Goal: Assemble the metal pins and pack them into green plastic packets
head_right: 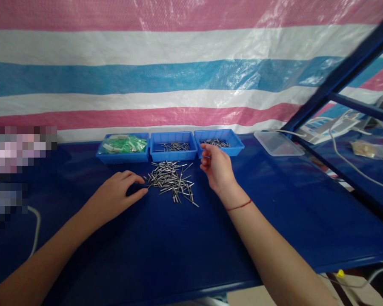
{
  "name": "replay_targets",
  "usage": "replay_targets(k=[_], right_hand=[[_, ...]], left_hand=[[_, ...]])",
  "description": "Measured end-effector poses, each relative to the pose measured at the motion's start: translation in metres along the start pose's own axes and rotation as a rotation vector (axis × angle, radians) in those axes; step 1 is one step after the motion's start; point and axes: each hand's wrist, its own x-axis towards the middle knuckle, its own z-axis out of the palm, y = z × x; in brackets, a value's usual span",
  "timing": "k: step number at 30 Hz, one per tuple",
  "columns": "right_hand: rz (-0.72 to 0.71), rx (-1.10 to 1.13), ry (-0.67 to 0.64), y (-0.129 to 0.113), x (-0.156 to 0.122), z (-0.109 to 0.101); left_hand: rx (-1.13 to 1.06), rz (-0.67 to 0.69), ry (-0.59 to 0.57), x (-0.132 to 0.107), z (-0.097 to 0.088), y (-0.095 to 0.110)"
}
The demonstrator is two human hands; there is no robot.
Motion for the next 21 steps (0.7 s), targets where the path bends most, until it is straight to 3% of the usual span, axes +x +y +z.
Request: replay_targets(k=[4, 8, 11, 14, 18, 21], right_hand=[[0.037, -0.068, -0.159, 0.006, -0.017, 0.010], [-0.032, -0.200, -0.214, 0.010, -0.029, 0.017], [-0.233, -0.435, -0.300, 0.014, -0.038, 0.021], [-0.377, -0.647, -0.481, 0.020, -0.049, 0.025], [-0.352, -0.696, -0.638, 0.028, -0.064, 0.029], [-0.348, -0.655, -0.679, 0.030, -0.069, 0.031]], left_hand=[[0.084, 0.005, -0.059, -0.001, 0.002, 0.005], [0.069, -0.002, -0.086, 0.000, 0.004, 0.007], [-0.092, -0.022, -0.050, 0.002, 0.002, 0.009], [-0.299, -0.015, -0.003, 0.003, -0.002, 0.015], [-0.456, -0.015, -0.001, 0.001, -0.006, 0.024], [-0.523, -0.010, -0.026, 0.000, -0.006, 0.028]])
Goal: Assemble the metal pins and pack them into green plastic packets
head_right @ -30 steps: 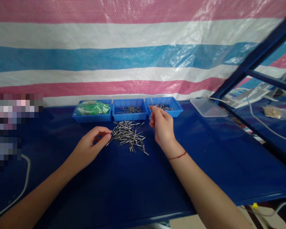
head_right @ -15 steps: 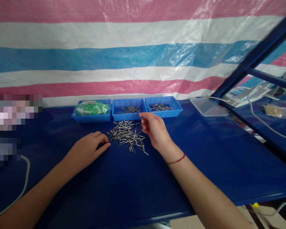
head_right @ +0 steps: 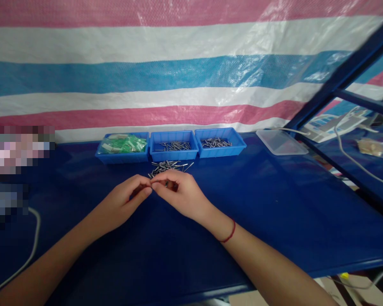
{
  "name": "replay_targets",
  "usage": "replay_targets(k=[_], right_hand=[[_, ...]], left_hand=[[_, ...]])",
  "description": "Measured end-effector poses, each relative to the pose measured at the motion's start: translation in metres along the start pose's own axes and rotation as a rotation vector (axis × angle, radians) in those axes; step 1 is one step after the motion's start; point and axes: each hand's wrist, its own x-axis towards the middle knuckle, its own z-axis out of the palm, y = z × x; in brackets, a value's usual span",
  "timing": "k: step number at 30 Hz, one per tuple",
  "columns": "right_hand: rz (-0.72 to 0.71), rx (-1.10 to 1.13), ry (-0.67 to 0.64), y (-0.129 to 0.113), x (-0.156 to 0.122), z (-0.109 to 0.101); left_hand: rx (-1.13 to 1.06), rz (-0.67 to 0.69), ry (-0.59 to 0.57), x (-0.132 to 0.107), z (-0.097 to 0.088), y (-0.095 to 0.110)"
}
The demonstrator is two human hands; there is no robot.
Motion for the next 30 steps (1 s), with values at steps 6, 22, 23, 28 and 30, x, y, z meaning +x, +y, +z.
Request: replay_targets(k=[6, 22, 23, 28, 30], right_hand=[[0.036, 0.036, 0.021, 0.0006, 0.0013, 0.0007], [-0.091, -0.072, 0.085, 0.0014, 0.0005, 0.0008], [-0.095, -0.085, 0.085, 0.0024, 0.0004, 0.0006], [-0.117, -0.163, 0.036, 0.0051, -0.0003, 0.0015], [-0.108, -0.160, -0.004, 0.0054, 0.0012, 0.0018]], left_hand=[[-0.063, -0.012, -0.013, 0.0007, 0.0015, -0.0025], [-0.060, 0.024, 0.217, 0.0008, 0.0062, -0.0068], [-0.052, 0.039, 0.240, 0.0006, 0.0062, -0.0073], [-0.010, 0.075, 0.295, -0.0002, 0.0062, -0.0069], [-0.007, 0.064, 0.299, 0.0001, 0.0068, -0.0070]])
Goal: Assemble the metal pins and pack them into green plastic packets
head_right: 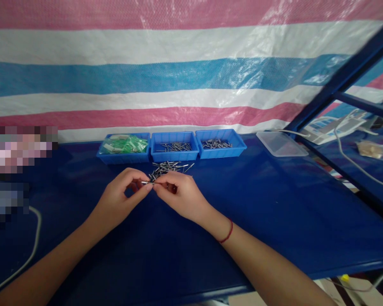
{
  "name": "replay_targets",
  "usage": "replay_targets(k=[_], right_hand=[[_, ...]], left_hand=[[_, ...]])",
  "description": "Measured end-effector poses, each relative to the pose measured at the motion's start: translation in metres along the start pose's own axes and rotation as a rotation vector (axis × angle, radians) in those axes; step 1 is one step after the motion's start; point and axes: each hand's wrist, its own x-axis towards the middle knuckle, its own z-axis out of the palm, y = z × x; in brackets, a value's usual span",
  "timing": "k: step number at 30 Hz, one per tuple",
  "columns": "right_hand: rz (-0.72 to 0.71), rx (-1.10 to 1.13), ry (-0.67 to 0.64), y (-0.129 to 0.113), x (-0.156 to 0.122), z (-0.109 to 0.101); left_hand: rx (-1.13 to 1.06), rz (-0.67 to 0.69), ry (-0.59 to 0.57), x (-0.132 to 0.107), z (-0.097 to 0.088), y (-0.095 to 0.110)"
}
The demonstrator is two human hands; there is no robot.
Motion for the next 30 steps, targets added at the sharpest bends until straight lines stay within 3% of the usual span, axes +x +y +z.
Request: replay_targets(k=[3, 8, 11, 14, 18, 24, 30], right_hand=[[0.073, 0.083, 0.069, 0.005, 0.007, -0.006], [0.243, 0.128, 0.554, 0.037, 0.025, -0.048], [0.241, -0.047, 0.713, 0.058, 0.031, -0.079], [0.237, -0.178, 0.686, 0.069, 0.032, -0.096], [0.209, -0.264, 0.634, 0.065, 0.030, -0.095], [0.139, -0.327, 0.428, 0.042, 0.025, -0.070], [0.010, -0.403, 0.237, 0.024, 0.015, -0.036]], left_hand=[[-0.004, -0.047, 0.001, 0.000, 0.001, -0.001], [0.002, -0.101, 0.032, 0.000, -0.001, -0.002], [0.016, -0.095, 0.008, 0.000, -0.001, -0.002], [0.076, -0.068, -0.039, 0.001, -0.001, -0.005], [0.231, 0.040, -0.117, 0.003, -0.002, -0.015], [0.437, 0.110, -0.225, 0.005, -0.001, -0.032], [0.491, 0.127, -0.282, 0.005, 0.001, -0.034]])
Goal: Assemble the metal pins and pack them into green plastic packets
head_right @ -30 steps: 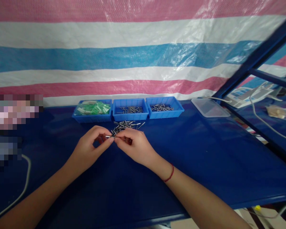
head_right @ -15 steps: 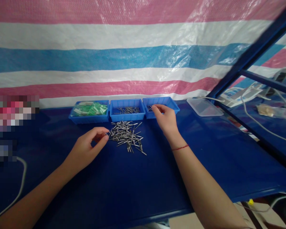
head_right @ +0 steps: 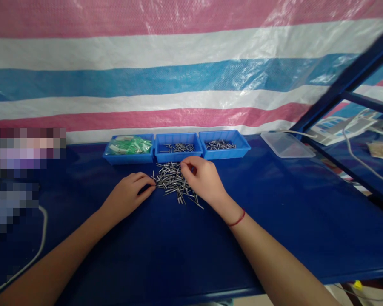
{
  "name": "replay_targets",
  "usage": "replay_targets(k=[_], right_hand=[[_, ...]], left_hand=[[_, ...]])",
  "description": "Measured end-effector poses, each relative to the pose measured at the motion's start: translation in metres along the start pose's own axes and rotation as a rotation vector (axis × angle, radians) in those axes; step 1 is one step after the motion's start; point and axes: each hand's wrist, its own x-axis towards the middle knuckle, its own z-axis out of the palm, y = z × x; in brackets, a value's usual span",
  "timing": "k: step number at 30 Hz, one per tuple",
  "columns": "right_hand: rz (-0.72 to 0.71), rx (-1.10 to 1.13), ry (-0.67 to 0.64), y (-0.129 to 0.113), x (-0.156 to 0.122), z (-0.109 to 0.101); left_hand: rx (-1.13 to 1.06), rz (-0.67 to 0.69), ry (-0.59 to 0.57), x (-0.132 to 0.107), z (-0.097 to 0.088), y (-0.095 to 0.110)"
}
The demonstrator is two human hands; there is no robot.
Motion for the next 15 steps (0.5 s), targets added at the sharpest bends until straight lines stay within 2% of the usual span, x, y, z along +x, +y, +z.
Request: replay_targets(k=[6, 15], right_hand=[[-0.157, -0.009, -0.127, -0.017, -0.013, 0.013], [-0.198, 0.010, -0.236, -0.021, -0.016, 0.016]], left_hand=[[0.033, -0.002, 0.008, 0.000, 0.003, 0.004], [0.086, -0.002, 0.025, -0.002, 0.002, 0.010]])
